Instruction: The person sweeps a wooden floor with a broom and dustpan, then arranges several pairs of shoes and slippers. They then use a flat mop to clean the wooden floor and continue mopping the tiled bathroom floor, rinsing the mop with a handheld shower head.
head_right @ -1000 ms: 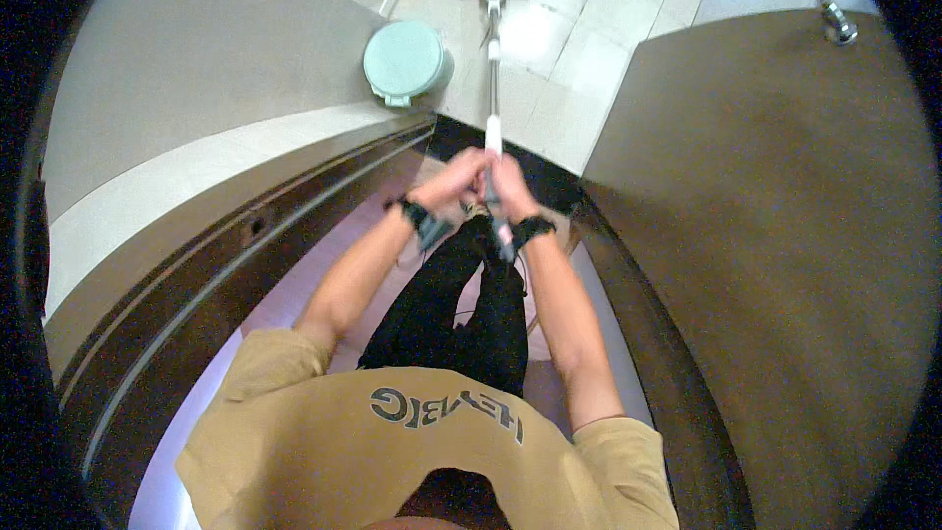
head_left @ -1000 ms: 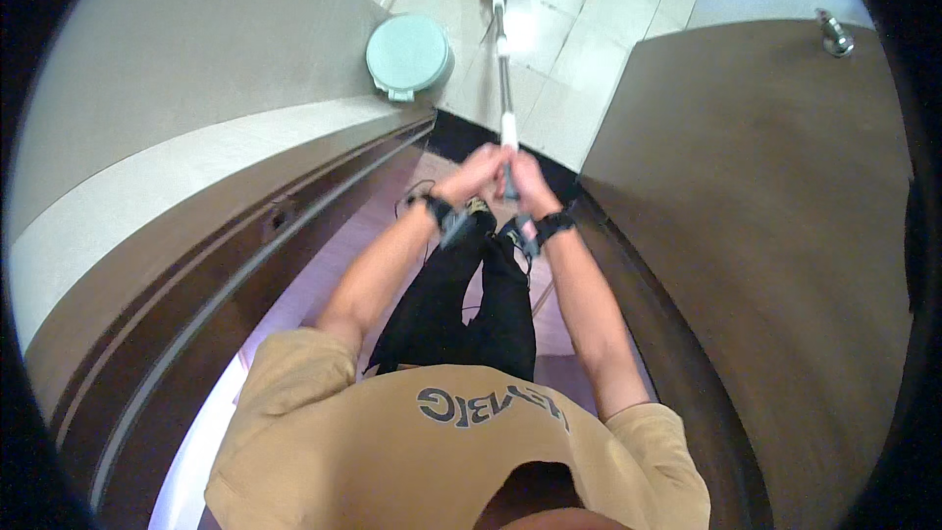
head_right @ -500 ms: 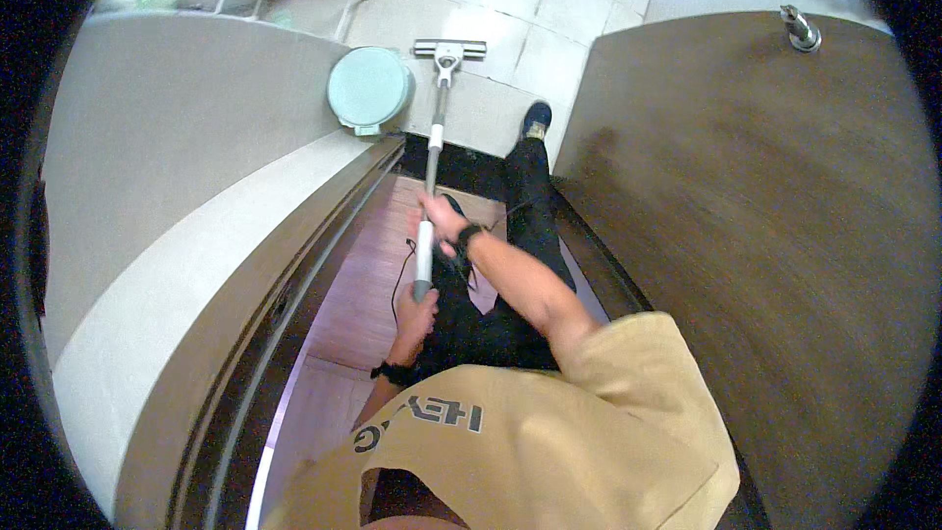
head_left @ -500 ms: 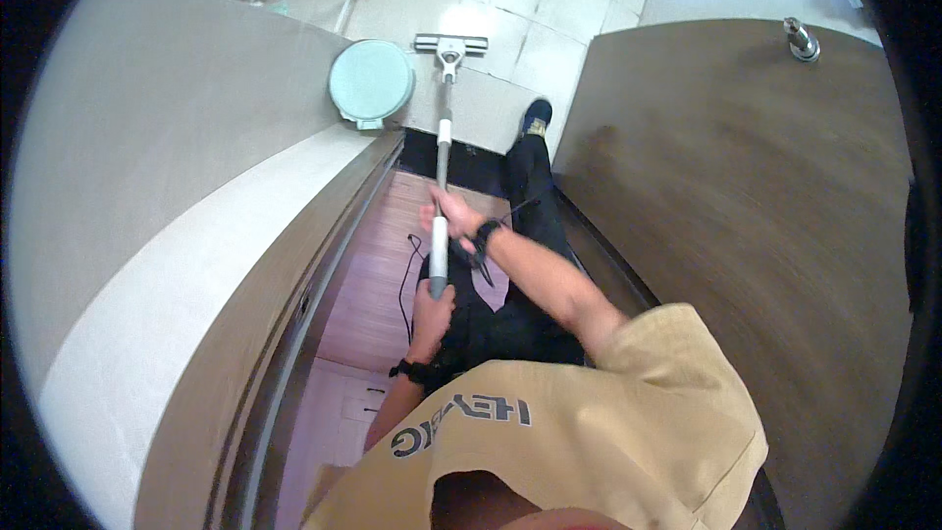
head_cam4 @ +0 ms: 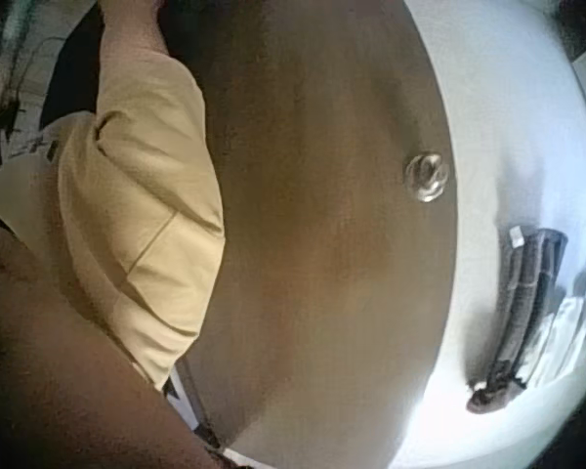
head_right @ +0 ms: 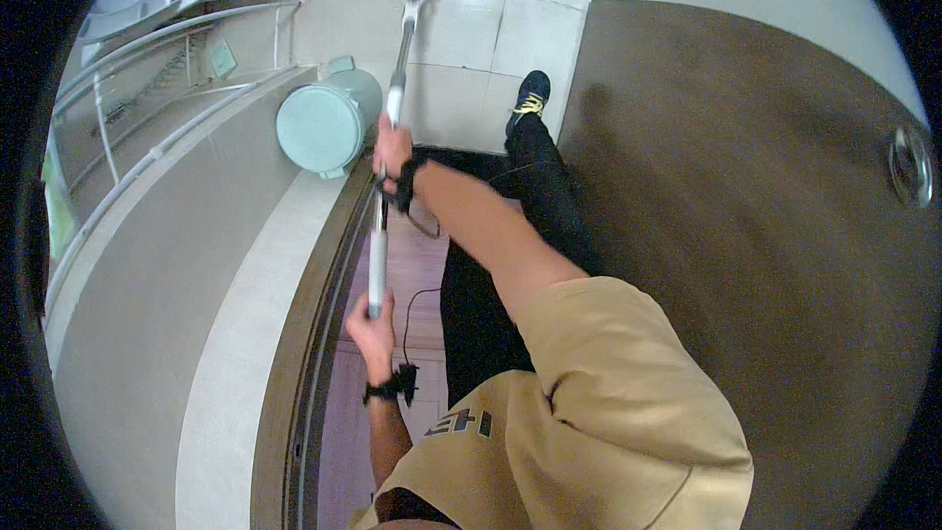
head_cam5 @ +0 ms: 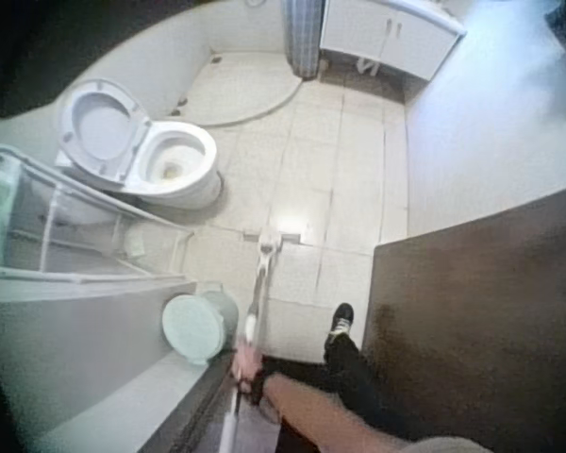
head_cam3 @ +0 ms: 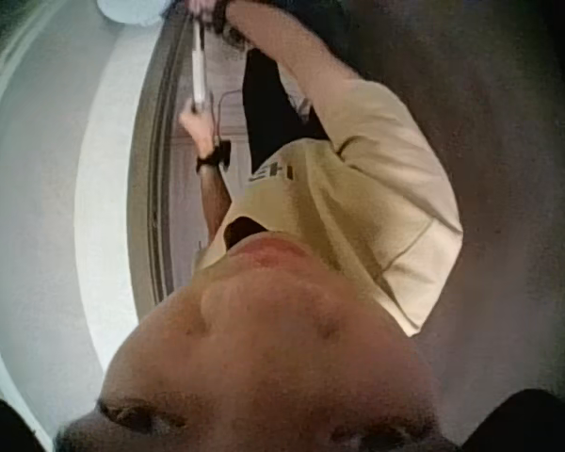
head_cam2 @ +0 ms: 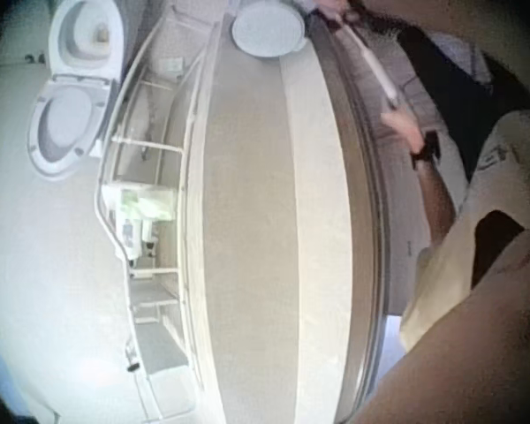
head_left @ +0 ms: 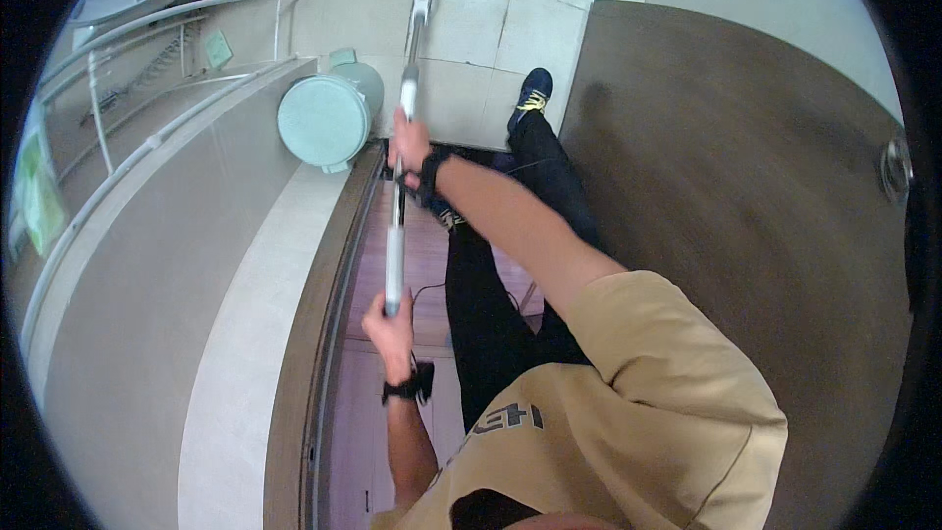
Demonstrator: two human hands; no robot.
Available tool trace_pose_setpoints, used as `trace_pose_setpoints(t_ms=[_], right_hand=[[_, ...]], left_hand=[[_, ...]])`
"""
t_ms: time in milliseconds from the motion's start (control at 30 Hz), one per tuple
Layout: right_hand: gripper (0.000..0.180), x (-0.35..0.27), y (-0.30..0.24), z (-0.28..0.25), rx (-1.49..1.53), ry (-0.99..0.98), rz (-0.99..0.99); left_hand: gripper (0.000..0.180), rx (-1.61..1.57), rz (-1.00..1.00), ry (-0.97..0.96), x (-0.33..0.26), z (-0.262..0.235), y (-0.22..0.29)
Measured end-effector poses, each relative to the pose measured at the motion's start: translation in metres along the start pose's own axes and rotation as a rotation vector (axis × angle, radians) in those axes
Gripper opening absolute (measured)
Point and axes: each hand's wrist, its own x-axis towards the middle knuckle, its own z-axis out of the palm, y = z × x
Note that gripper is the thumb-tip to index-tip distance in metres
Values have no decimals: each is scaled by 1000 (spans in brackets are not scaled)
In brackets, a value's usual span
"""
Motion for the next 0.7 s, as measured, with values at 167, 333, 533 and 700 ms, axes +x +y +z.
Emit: trace_pose_setpoints(t_ms=[167, 333, 533, 700], right_hand=[[71, 116, -176, -88, -61, -27, -199], [60, 115, -225, -120, 139, -22, -364], [78, -30, 2, -93, 64, -31, 20], [67, -130, 116, -76, 322, 99, 388]], left_hand=[[31, -126, 194, -59, 105, 88, 127], [31, -252, 388, -68, 82, 95, 172], [43, 235, -33, -339, -60, 31, 32], [37, 358, -177, -419, -149, -2, -31]])
